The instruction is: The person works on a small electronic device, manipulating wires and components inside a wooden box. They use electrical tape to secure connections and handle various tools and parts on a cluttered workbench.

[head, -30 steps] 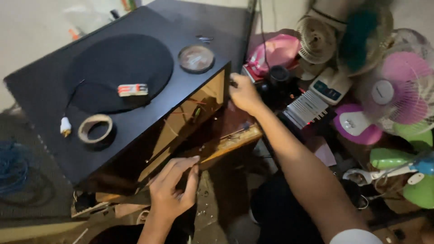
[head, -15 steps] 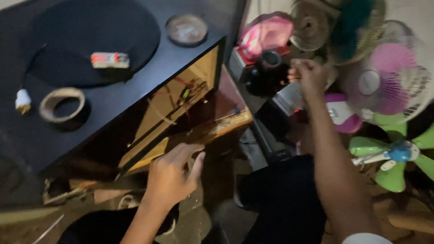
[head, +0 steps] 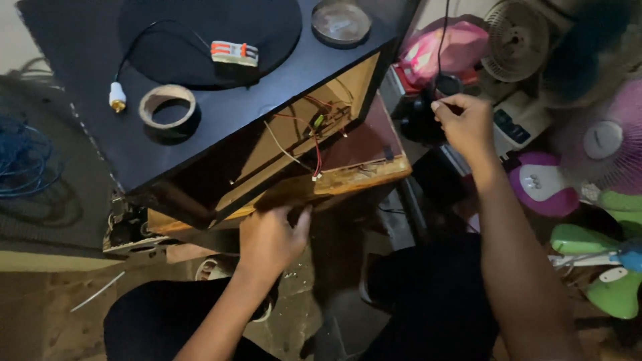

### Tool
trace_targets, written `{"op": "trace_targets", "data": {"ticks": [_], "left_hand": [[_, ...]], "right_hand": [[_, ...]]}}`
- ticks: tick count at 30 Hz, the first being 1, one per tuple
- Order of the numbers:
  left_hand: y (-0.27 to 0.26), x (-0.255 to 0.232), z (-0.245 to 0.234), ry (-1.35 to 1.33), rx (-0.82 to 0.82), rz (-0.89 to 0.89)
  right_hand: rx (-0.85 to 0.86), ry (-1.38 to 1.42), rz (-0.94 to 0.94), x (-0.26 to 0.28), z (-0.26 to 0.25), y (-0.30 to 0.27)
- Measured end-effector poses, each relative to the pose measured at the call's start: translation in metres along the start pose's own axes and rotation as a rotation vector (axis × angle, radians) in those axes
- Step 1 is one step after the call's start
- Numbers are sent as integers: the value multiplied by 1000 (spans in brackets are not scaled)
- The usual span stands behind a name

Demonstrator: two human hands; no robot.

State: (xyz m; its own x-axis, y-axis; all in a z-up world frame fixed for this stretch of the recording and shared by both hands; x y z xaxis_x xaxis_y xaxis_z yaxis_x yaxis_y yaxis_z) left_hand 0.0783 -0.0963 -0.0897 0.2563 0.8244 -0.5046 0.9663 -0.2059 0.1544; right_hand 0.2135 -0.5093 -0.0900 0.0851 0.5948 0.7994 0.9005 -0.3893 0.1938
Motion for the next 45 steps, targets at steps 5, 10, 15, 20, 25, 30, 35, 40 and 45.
{"op": "trace_targets", "data": {"ticks": [5,10,15,20,25,30,35,40,45], "left_hand": [[2,-13,-17,36,-82,73],[2,-18,-23,-1,-125,120],[0,-14,-34,-56,-248,145],[3,7,-12,1,-265,103],[11,22,15,41,-116,-9],[19,10,19,-2,-115,5],[19,-1,7,-83,-145,7],[19,-22,-32,-217,-228,31],[23,10,-29,-593,-308,-154]], "right_hand": [[-99,-122,26,-83,-8,48],[-120,-230,117,-115,-3,61],[-181,-157,77,-74,-3,52],[-212,35,-61,18,-28,11],[77,2,59,116,20,-72],[252,45,-367,202,80,-150],[359,-114,-89,177,124,-153],[465,-87,41,158,143,-154],[603,55,193,163,139,-158]]}}
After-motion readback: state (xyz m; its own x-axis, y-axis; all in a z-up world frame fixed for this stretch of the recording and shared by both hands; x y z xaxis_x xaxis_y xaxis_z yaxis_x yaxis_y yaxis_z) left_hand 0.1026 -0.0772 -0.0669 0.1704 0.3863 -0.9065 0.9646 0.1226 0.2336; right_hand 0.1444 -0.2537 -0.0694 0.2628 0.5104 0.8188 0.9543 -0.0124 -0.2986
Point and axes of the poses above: each hand's wrist, its own y-axis towards the middle knuckle, its own z-axis out of the palm, x = y × z, the point moved 10 cm from there along y, towards the middle knuckle, and after that the axes turned 9 degrees about z, right-handed, at the moved point
